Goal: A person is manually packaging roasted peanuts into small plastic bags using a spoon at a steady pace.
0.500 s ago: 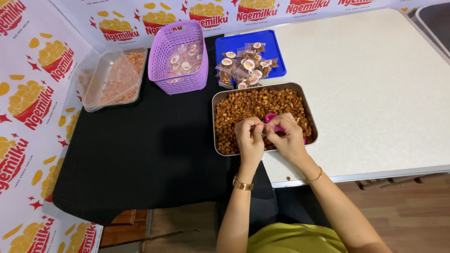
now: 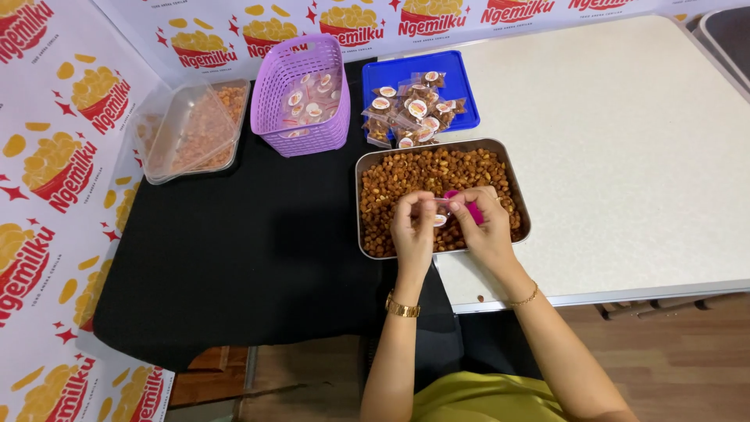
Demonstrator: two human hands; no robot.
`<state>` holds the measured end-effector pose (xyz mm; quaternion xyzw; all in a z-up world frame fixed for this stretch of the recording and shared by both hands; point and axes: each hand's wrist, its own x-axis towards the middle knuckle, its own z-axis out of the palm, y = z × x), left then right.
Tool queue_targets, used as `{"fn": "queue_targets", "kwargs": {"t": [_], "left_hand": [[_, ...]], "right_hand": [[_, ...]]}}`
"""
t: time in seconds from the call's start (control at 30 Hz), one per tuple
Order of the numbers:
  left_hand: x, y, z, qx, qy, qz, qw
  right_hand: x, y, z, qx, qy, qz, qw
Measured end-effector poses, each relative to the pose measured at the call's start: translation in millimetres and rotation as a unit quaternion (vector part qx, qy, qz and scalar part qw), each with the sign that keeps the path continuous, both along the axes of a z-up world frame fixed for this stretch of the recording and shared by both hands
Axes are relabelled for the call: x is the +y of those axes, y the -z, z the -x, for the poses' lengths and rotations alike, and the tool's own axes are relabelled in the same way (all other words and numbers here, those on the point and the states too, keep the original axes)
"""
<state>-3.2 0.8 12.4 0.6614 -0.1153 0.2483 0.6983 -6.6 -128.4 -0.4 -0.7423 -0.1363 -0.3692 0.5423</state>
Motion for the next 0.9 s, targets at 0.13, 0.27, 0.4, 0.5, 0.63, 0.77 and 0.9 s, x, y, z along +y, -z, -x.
{"fn": "queue_targets", "kwargs": {"t": [0.13,0.27,0.4,0.5,0.63,0.77,0.9], "left_hand": [[-3.1,14.7,-9.0,-0.020,-0.010,-0.044,0.999],[1.5,11.4,-6.2,-0.030,-0.022,-0.019,0.999],[2.7,9.4,-3.9,-0.039,-0.030,0.003,0.999],[1.0,11.2,-4.0,-0.048,-0.023,0.008,0.999],[2.2,-1.2,1.5,-0.044,-0.007,-0.004,0.999],[-1.0,0.9,3.0,-0.005,0.033,-0.021,0.999],[-0.6,-4.0,4.7,0.029,0.081,-0.071,0.994]], "right_hand": [[0.1,0.4,0.4,0.003,0.002,-0.002,1.000],[0.5,0.6,0.0,-0.010,-0.010,0.003,1.000],[2.9,-1.6,0.3,-0.027,-0.002,0.002,1.000],[-0.3,4.2,-2.6,-0.035,-0.005,0.004,0.999],[-0.2,7.2,0.3,0.006,-0.014,-0.033,0.999],[1.1,10.5,3.4,0.045,0.009,-0.134,0.990],[7.3,-3.0,4.2,0.048,0.054,-0.182,0.981]]}}
